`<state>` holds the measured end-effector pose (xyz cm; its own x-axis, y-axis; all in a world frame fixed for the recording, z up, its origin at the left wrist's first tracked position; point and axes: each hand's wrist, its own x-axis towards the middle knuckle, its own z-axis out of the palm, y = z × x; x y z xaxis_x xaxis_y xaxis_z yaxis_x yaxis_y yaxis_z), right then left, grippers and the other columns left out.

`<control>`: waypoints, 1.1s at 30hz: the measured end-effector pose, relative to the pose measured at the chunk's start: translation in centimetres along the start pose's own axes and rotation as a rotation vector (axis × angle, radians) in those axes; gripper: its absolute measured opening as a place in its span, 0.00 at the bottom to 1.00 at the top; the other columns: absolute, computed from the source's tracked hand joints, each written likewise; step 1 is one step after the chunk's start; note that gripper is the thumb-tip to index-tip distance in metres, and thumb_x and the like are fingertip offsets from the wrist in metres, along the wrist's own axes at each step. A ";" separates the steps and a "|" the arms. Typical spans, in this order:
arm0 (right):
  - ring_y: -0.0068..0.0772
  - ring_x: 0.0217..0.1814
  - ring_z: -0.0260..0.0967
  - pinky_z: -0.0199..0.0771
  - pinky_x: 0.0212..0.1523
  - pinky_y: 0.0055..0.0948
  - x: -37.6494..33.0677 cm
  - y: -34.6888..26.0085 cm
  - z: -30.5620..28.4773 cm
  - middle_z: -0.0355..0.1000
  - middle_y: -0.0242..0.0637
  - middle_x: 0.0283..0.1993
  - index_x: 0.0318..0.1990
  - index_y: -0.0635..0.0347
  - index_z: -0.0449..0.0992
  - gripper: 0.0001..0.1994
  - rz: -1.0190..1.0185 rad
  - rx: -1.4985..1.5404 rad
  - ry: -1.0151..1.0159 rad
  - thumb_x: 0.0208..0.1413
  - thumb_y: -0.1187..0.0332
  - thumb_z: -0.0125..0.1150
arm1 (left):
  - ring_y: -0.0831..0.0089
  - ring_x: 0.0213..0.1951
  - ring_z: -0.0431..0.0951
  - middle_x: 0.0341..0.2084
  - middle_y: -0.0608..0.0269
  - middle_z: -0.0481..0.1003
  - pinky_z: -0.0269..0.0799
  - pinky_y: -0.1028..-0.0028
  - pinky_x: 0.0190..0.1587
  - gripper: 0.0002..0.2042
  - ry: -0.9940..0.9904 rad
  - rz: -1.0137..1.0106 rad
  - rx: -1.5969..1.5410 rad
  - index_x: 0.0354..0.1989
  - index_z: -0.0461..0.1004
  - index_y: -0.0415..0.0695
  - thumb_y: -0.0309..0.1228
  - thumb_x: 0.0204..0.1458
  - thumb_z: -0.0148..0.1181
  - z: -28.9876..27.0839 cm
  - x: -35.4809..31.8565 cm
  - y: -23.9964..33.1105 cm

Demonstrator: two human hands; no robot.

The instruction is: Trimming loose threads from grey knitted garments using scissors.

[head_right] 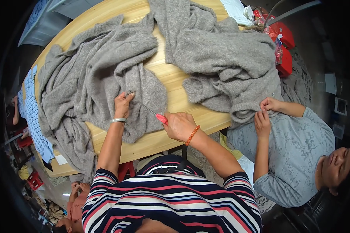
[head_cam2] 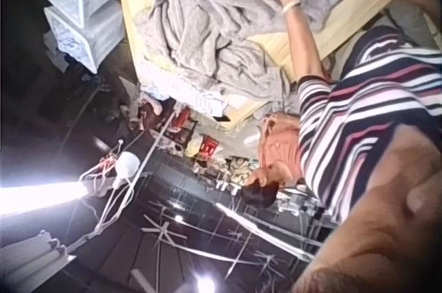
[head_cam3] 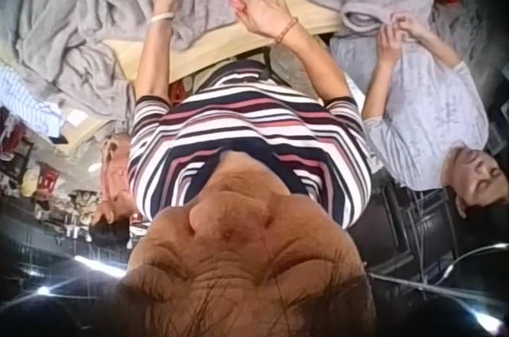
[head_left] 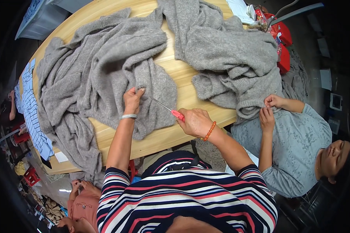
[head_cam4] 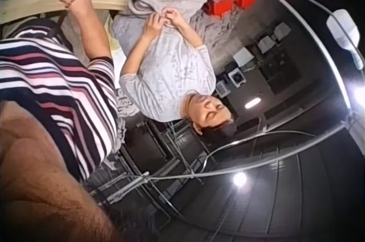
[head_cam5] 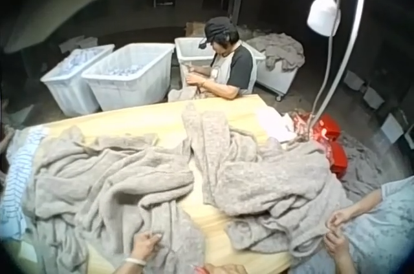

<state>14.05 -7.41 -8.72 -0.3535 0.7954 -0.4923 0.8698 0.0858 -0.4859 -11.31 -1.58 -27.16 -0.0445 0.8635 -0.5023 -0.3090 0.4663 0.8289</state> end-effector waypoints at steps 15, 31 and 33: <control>0.58 0.34 0.76 0.73 0.39 0.53 -1.2 0.7 0.5 0.76 0.51 0.28 0.43 0.56 0.74 0.13 0.024 0.004 -0.061 0.58 0.57 0.60 | 0.83 0.30 0.74 0.31 0.68 0.79 0.69 0.82 0.35 0.08 0.012 -0.026 0.072 0.40 0.79 0.35 0.25 0.54 0.65 -1.6 -1.5 -0.5; 0.53 0.31 0.78 0.76 0.33 0.47 -3.6 -1.2 3.4 0.76 0.52 0.25 0.36 0.62 0.75 0.12 -0.160 -0.059 -0.166 0.57 0.61 0.59 | 0.78 0.35 0.77 0.37 0.64 0.80 0.73 0.76 0.40 0.09 0.163 -0.036 -0.039 0.44 0.78 0.36 0.24 0.55 0.65 -3.6 -7.0 -5.5; 0.53 0.30 0.78 0.76 0.33 0.47 -3.8 -1.0 3.2 0.76 0.51 0.25 0.35 0.62 0.75 0.11 -0.074 -0.069 -0.130 0.57 0.61 0.59 | 0.77 0.36 0.77 0.37 0.63 0.80 0.73 0.76 0.40 0.09 0.192 -0.056 -0.155 0.43 0.78 0.36 0.23 0.55 0.64 -3.7 -7.3 -5.8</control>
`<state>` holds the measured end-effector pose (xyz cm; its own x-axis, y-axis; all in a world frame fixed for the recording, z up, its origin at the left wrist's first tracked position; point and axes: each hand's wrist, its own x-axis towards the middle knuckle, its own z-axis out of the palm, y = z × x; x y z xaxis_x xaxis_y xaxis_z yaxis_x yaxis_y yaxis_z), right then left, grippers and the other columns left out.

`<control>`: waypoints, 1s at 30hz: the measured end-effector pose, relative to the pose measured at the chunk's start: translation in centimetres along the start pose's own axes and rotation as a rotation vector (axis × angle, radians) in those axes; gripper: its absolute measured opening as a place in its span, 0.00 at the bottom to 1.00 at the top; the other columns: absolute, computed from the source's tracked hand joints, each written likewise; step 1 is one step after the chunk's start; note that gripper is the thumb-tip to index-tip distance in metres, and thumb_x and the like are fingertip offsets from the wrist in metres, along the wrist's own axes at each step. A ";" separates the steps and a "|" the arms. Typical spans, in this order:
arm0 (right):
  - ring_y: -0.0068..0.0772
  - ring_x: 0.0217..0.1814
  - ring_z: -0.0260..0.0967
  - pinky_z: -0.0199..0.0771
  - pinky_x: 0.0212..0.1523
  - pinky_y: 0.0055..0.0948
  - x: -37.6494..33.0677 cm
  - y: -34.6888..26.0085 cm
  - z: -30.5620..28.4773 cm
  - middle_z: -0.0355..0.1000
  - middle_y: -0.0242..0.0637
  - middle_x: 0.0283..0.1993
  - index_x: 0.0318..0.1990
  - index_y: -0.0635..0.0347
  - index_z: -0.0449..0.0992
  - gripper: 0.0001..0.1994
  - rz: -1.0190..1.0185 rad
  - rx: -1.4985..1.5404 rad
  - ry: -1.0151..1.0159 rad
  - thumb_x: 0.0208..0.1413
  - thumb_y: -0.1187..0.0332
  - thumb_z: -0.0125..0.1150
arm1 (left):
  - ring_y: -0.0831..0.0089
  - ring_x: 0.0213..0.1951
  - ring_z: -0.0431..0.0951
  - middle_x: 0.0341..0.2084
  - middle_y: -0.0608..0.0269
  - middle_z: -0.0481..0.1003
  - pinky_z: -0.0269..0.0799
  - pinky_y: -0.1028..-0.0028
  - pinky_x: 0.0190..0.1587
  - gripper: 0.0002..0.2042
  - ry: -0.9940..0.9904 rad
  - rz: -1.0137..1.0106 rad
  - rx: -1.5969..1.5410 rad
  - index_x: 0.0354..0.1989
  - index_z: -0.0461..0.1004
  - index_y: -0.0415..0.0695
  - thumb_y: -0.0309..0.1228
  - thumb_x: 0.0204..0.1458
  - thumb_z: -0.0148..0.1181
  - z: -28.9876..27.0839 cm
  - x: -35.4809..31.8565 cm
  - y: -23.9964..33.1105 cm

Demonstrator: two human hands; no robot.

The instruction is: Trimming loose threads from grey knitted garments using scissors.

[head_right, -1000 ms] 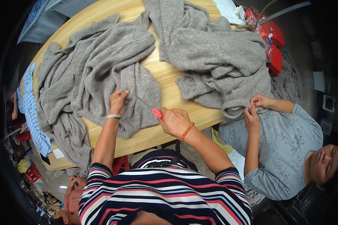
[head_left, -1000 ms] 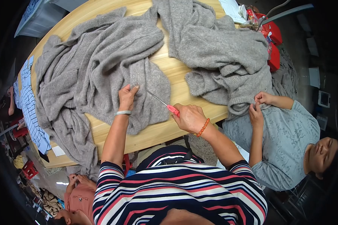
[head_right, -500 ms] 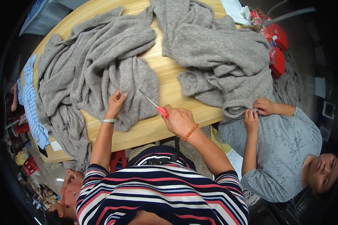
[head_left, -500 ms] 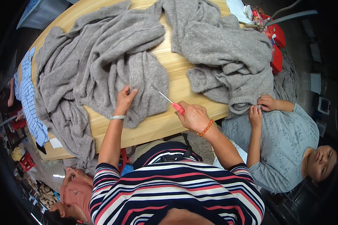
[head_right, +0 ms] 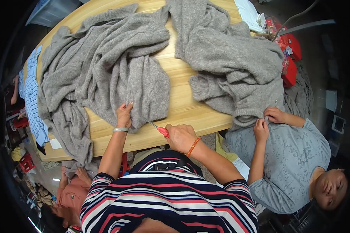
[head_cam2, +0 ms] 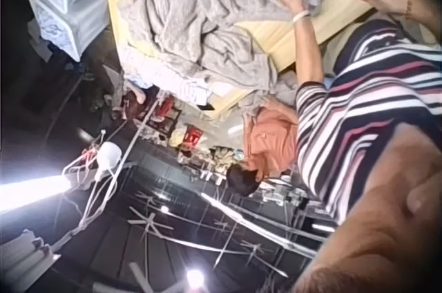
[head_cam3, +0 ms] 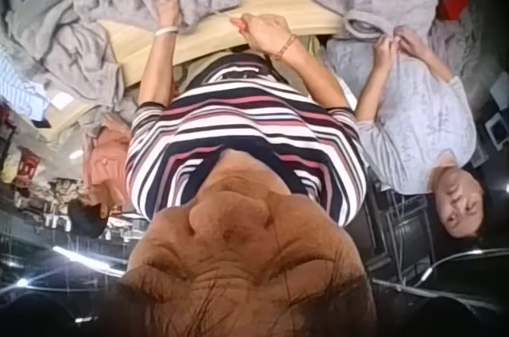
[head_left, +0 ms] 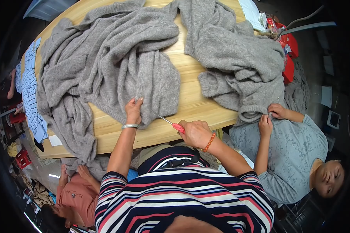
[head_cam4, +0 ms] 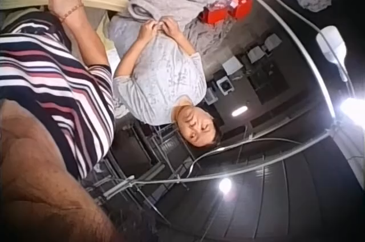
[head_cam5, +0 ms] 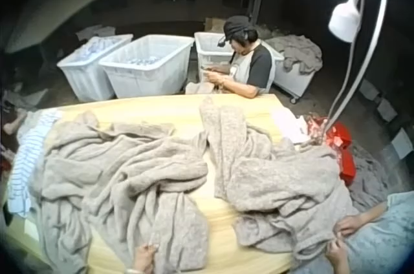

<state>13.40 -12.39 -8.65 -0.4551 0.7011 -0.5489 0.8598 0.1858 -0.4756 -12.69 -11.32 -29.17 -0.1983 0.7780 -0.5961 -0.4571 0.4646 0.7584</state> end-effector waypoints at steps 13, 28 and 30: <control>0.55 0.33 0.77 0.75 0.37 0.50 0.7 -0.1 -1.2 0.76 0.49 0.26 0.43 0.55 0.75 0.12 0.087 0.007 -0.025 0.59 0.59 0.59 | 0.85 0.28 0.64 0.23 0.76 0.71 0.63 0.78 0.30 0.06 0.023 0.444 0.578 0.30 0.77 0.37 0.26 0.56 0.61 0.5 -1.1 -0.2; 0.58 0.34 0.76 0.74 0.37 0.53 0.3 1.7 0.3 0.77 0.51 0.29 0.46 0.53 0.75 0.14 0.089 0.023 0.067 0.57 0.58 0.61 | 0.54 0.49 0.69 0.39 0.56 0.72 0.58 0.54 0.52 0.21 -0.078 0.734 1.431 0.37 0.71 0.44 0.30 0.35 0.74 -2.5 -6.4 0.8; 0.58 0.34 0.76 0.74 0.37 0.53 0.1 1.7 -0.1 0.77 0.51 0.29 0.45 0.54 0.75 0.13 0.074 0.011 0.122 0.56 0.59 0.61 | 0.55 0.49 0.68 0.37 0.57 0.70 0.58 0.55 0.51 0.20 -0.036 0.771 1.383 0.36 0.70 0.46 0.26 0.32 0.72 -2.6 -5.8 1.7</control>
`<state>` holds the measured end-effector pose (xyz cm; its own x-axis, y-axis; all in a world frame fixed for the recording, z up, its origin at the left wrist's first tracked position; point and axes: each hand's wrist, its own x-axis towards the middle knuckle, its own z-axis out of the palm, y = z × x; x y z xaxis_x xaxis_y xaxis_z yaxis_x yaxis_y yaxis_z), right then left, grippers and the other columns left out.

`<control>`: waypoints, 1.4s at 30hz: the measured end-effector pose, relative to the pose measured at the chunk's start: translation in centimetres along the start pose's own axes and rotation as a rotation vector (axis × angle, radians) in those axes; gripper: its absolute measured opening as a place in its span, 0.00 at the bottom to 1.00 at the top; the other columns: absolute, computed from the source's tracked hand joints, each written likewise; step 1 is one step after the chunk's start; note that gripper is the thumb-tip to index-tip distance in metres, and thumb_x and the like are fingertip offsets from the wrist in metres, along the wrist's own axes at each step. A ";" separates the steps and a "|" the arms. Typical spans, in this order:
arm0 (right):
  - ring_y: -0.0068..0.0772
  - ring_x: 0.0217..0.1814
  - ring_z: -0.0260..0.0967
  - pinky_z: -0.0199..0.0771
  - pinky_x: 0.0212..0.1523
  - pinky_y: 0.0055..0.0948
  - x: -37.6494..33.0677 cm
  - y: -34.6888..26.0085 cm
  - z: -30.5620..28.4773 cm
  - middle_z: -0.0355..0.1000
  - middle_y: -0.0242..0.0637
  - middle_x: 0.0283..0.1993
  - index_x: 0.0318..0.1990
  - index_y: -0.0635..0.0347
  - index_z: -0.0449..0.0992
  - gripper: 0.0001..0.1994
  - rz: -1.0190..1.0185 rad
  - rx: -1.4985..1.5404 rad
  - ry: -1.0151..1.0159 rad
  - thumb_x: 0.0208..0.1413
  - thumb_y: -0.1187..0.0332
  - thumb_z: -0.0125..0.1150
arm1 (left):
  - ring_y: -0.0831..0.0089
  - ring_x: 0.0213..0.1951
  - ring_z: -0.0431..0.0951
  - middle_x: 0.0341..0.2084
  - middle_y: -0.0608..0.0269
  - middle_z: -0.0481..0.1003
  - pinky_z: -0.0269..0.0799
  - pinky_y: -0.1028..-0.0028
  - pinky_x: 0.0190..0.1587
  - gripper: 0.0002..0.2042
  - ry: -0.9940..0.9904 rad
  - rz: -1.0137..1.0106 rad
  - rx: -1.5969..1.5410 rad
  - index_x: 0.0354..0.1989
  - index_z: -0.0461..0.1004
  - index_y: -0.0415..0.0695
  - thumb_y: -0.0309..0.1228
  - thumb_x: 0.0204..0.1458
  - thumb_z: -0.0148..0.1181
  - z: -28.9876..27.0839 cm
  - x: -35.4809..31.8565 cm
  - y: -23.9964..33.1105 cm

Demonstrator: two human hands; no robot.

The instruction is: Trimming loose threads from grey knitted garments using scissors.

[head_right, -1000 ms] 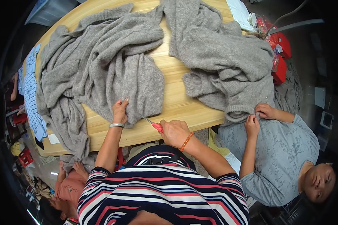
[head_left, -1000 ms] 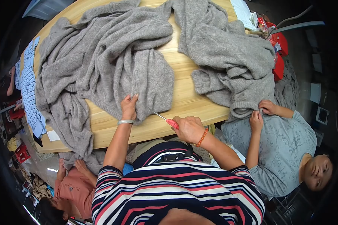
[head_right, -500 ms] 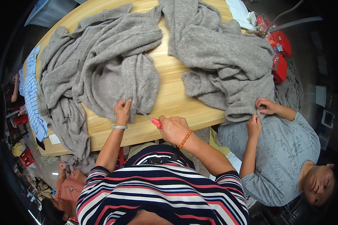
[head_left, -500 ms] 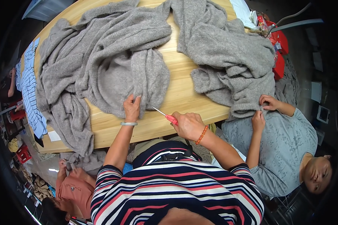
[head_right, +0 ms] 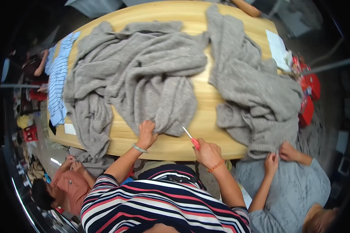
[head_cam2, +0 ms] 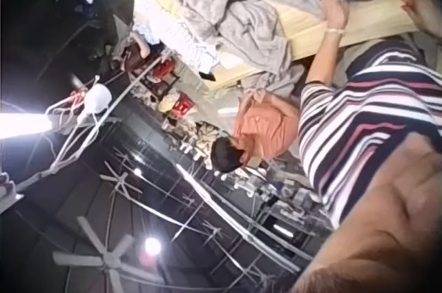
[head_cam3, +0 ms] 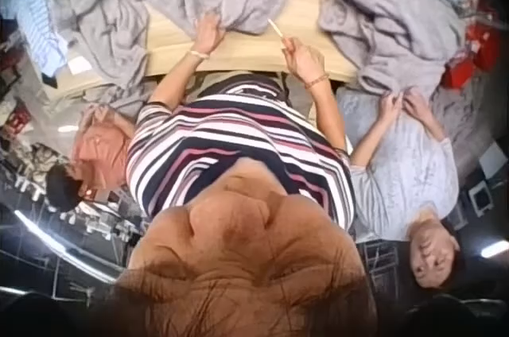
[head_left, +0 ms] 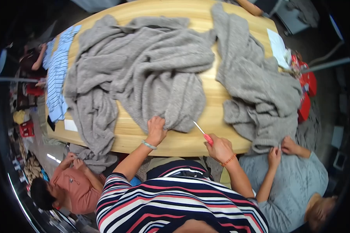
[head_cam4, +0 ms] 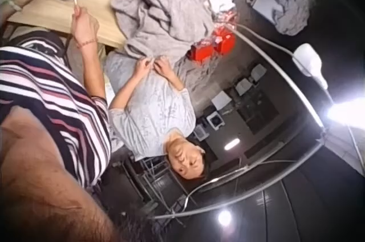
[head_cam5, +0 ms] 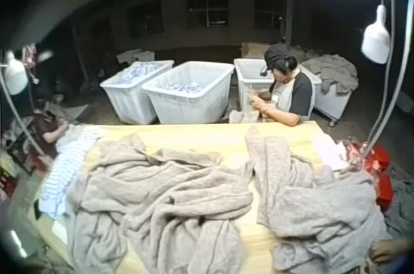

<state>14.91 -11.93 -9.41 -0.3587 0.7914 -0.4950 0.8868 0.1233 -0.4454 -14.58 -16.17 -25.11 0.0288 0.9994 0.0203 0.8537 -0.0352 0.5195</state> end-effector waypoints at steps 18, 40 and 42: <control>0.61 0.36 0.75 0.74 0.40 0.54 0.8 -2.2 0.8 0.76 0.54 0.31 0.43 0.55 0.76 0.14 0.076 -0.010 0.042 0.56 0.57 0.61 | 0.34 0.60 0.64 0.70 0.31 0.45 0.68 0.54 0.56 0.48 0.472 -0.459 0.040 0.70 0.50 0.44 0.26 0.38 0.72 -6.4 8.9 -10.8; 0.59 0.39 0.75 0.74 0.41 0.52 1.8 -5.8 0.0 0.77 0.51 0.34 0.44 0.55 0.75 0.14 0.280 0.010 0.247 0.56 0.57 0.59 | 0.59 0.63 0.67 0.58 0.46 0.70 0.55 0.63 0.69 0.26 0.779 0.165 -0.663 0.61 0.69 0.32 0.43 0.67 0.39 -42.1 17.7 -27.2; 0.57 0.42 0.75 0.74 0.43 0.50 2.3 -5.7 1.0 0.77 0.49 0.36 0.47 0.53 0.76 0.15 0.243 0.033 0.173 0.56 0.56 0.62 | 0.60 0.55 0.74 0.55 0.47 0.73 0.66 0.61 0.62 0.25 0.746 0.172 -0.603 0.59 0.70 0.31 0.42 0.65 0.48 -44.4 10.7 -34.5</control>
<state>8.77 -11.41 -8.78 -0.0797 0.8861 -0.4567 0.9295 -0.0994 -0.3552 -66.79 -4.36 -4.90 -0.3857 0.7297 0.5647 0.4536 -0.3830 0.8047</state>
